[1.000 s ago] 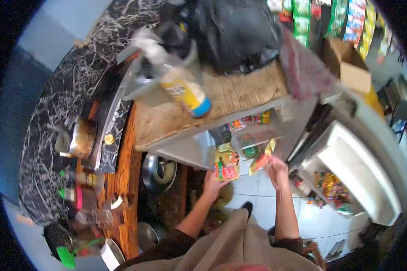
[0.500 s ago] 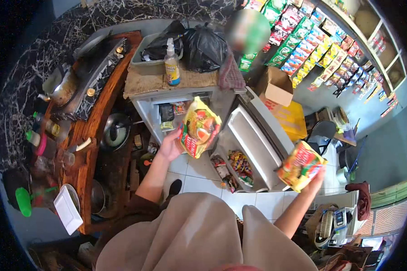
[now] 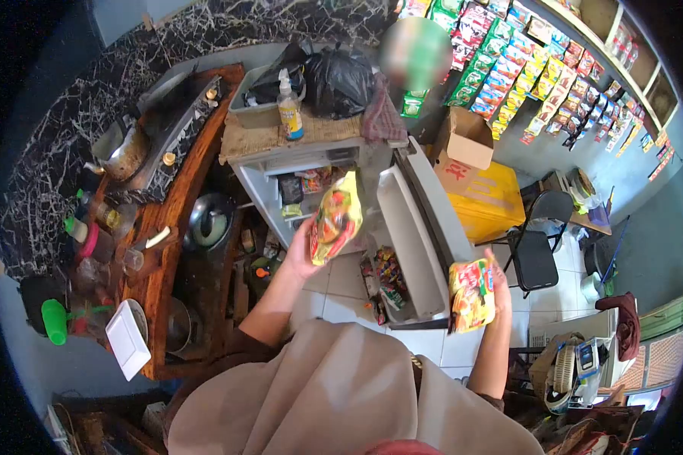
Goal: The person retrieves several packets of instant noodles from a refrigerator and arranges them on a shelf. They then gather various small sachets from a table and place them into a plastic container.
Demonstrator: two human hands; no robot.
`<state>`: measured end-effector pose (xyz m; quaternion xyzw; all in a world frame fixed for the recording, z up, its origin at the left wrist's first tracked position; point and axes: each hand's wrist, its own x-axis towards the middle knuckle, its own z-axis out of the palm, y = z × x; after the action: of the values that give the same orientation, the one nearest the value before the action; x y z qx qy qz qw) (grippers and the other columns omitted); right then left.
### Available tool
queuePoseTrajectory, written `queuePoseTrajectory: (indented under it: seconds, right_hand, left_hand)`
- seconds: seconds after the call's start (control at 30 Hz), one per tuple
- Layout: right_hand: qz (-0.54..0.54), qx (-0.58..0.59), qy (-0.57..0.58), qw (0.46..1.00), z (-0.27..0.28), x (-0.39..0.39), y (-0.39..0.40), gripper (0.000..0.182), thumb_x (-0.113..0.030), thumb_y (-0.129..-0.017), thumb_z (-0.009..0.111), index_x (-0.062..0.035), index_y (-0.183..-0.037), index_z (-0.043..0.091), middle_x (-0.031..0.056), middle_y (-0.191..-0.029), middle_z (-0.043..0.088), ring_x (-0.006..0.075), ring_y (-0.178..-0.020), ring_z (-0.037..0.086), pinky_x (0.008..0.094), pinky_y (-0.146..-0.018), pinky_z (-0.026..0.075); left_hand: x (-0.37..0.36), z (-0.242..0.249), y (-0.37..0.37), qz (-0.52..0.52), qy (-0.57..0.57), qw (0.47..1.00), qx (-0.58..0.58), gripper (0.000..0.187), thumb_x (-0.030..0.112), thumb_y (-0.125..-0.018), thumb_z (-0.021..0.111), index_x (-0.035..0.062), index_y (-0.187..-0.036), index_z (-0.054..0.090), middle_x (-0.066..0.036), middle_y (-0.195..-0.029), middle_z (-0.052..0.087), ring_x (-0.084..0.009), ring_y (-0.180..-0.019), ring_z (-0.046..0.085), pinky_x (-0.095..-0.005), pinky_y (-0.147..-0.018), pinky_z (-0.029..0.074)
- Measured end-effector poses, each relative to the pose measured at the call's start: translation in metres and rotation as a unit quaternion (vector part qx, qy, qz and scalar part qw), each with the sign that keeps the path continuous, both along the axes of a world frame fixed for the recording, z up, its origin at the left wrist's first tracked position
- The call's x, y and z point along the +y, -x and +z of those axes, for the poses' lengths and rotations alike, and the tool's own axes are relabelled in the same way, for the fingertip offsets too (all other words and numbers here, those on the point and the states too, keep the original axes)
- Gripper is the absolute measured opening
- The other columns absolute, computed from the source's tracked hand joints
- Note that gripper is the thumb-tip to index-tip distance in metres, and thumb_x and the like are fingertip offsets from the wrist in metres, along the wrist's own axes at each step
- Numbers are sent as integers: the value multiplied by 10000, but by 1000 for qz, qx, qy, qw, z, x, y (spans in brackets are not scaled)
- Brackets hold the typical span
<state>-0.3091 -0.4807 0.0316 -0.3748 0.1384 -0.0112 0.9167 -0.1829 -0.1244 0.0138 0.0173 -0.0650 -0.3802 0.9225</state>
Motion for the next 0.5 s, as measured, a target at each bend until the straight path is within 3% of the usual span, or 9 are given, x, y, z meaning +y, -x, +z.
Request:
queuePoseTrajectory:
  seconds: [0.03,0.07,0.1,0.17,0.3,0.37,0.4,0.43,0.5]
  right_hand:
    - [26,30,-8,999,4,7,1,618,-216,-785,589,-115,-1302,265,188,-919,575,319,-787,605,448,-675,520]
    - [43,9,23,999,-18,5,-3,583,-167,-804,558,-103,-1307,270,178,-898,580,294,-762,612,420,-675,524]
    - [59,22,10,998,-23,13,-5,563,-146,-815,540,-96,-1306,270,176,-917,577,269,-782,607,391,-695,521]
    - [58,30,16,998,-21,39,-3,558,-62,-796,552,-65,-1291,294,133,-923,574,206,-790,589,311,-715,504]
    - [55,45,-34,997,-24,93,-9,523,-38,-827,483,-80,-1296,256,160,-979,551,214,-854,580,335,-734,503]
    - [59,86,-75,992,-17,115,-19,489,-72,-848,460,-74,-1292,255,165,-1008,541,226,-880,575,355,-753,500]
    - [81,105,-131,982,-25,120,-26,485,-87,-854,456,-69,-1292,249,166,-1020,535,230,-891,572,361,-764,497]
    - [100,118,-184,971,-33,121,-38,482,-103,-860,451,-65,-1293,243,167,-1032,529,233,-901,569,367,-776,493]
    - [87,94,-172,977,-15,133,-58,494,-97,-852,466,-64,-1290,241,160,-1038,528,234,-905,568,363,-781,491]
  left_hand:
    - [1,3,-1,43,-74,996,34,439,347,-878,380,43,-1191,433,-148,-1141,512,-292,-1020,519,-402,-828,466]
    - [5,10,-1,33,-79,996,30,458,375,-872,391,50,-1192,434,-141,-1143,513,-290,-1007,526,-401,-806,476]
    - [8,12,-4,-19,-16,999,-21,473,399,-872,390,58,-1196,433,-141,-1140,516,-282,-1001,531,-401,-798,477]
    - [13,15,-5,8,-17,1000,15,480,409,-871,396,62,-1200,428,-151,-1143,511,-273,-1017,523,-396,-817,468]
    - [28,33,-2,13,-123,992,33,437,354,-876,407,65,-1203,422,-122,-1161,503,-251,-1028,517,-378,-844,455]
    - [36,31,2,58,-195,978,-48,417,305,-877,412,65,-1218,398,-121,-1206,465,-249,-1083,477,-416,-853,447]
    - [36,38,7,106,-249,962,-33,404,267,-875,418,65,-1223,386,-118,-1218,453,-248,-1097,465,-447,-850,443]
    - [40,39,6,137,-290,947,-9,389,245,-881,415,50,-1216,387,-118,-1209,462,-248,-1072,487,-420,-861,440]
    - [53,26,-3,189,-319,928,-46,377,212,-886,413,27,-1213,379,-130,-1192,473,-242,-1038,514,-393,-862,441]
